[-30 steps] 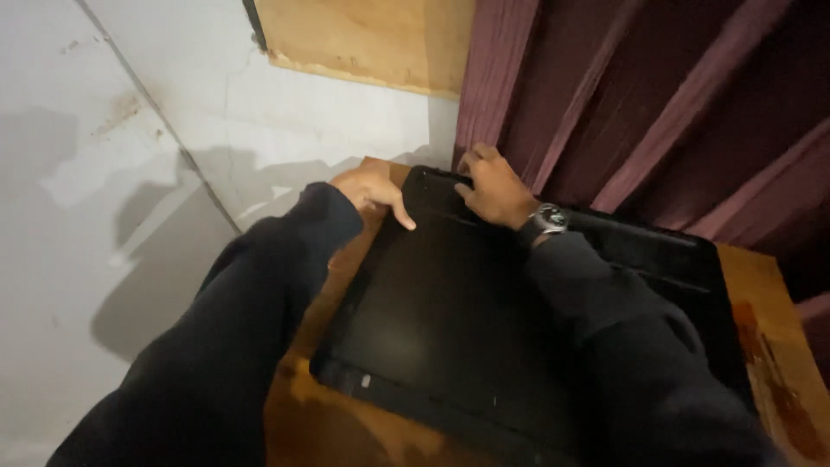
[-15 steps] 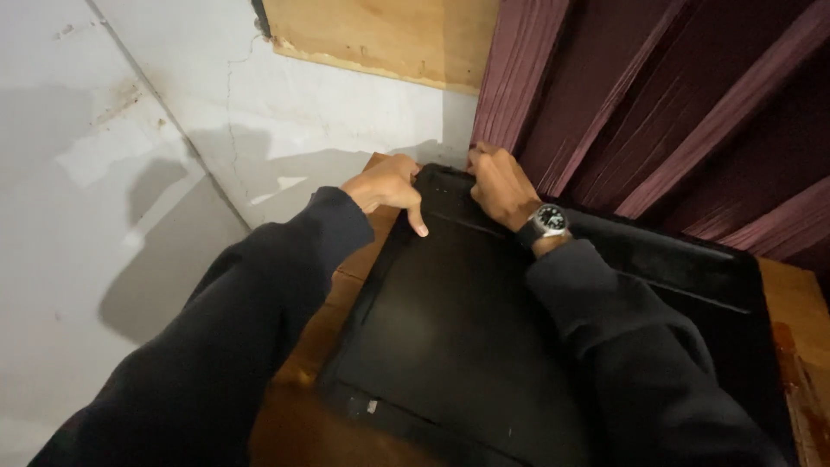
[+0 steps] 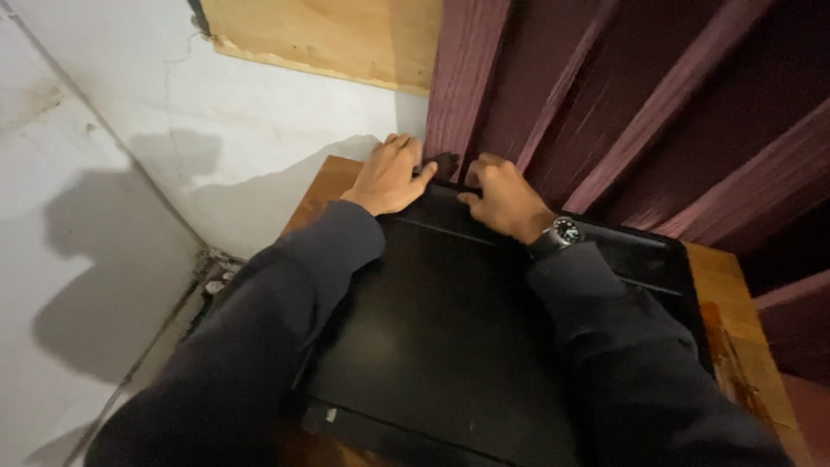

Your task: Disassembling a computer monitor by removing screws and prying off the front bezel

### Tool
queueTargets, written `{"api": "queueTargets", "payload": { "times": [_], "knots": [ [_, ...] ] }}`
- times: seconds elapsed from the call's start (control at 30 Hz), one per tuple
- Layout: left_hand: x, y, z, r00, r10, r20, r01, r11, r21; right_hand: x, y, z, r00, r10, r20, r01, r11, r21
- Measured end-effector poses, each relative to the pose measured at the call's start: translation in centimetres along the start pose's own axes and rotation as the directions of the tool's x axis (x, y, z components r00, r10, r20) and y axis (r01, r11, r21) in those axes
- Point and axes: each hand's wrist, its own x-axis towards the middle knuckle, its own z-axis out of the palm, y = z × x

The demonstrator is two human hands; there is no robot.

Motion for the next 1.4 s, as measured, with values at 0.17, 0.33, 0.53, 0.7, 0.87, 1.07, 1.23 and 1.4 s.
{"api": "queueTargets", "payload": {
  "times": [0.17,0.33,0.53,0.7,0.87,1.07,1.23,1.4],
  "knots": [
    [-0.7,0.9,-0.3,0.978,0.134,-0.163,-0.130,0.991,0.032,-1.5,-0.9,0.7,0.981,-0.026,-0.192,0.025,1.000,-0.009],
    [0.7,1.7,1.3,0.964,0.256,-0.073,-0.258,0.966,-0.015,-1.3,-0.5,1.7,0.961,-0.034,-0.274,0.031,0.999,-0.015],
    [3.2,3.3,6.1,0.972,0.230,0.044,-0.229,0.973,-0.028,-0.8,0.9,3.3,0.957,-0.052,-0.286,-0.001,0.983,-0.181],
    [2.6,4.4,5.0,0.977,0.202,0.070,-0.199,0.979,-0.045,-2.5,-1.4,-0.1,0.990,0.096,-0.107,-0.109,0.986,-0.129],
    [1.6,5.6,3.8,0.986,0.164,-0.009,-0.164,0.981,-0.107,-1.4,0.5,2.5,0.967,0.228,-0.114,-0.236,0.970,-0.063],
    [2.3,6.0,3.5,0.968,0.238,-0.077,-0.238,0.971,0.001,-0.9,1.2,2.2,0.964,0.181,-0.194,-0.194,0.979,-0.054],
    [2.6,4.9,4.2,0.988,0.151,-0.007,-0.151,0.988,-0.037,-2.0,-1.5,0.5,0.954,0.225,-0.197,-0.246,0.965,-0.093],
    [1.3,5.2,-3.7,0.980,-0.027,0.195,0.024,1.000,0.020,-1.8,-1.6,-0.1,0.957,0.259,-0.128,-0.251,0.965,0.076]
  ]
}}
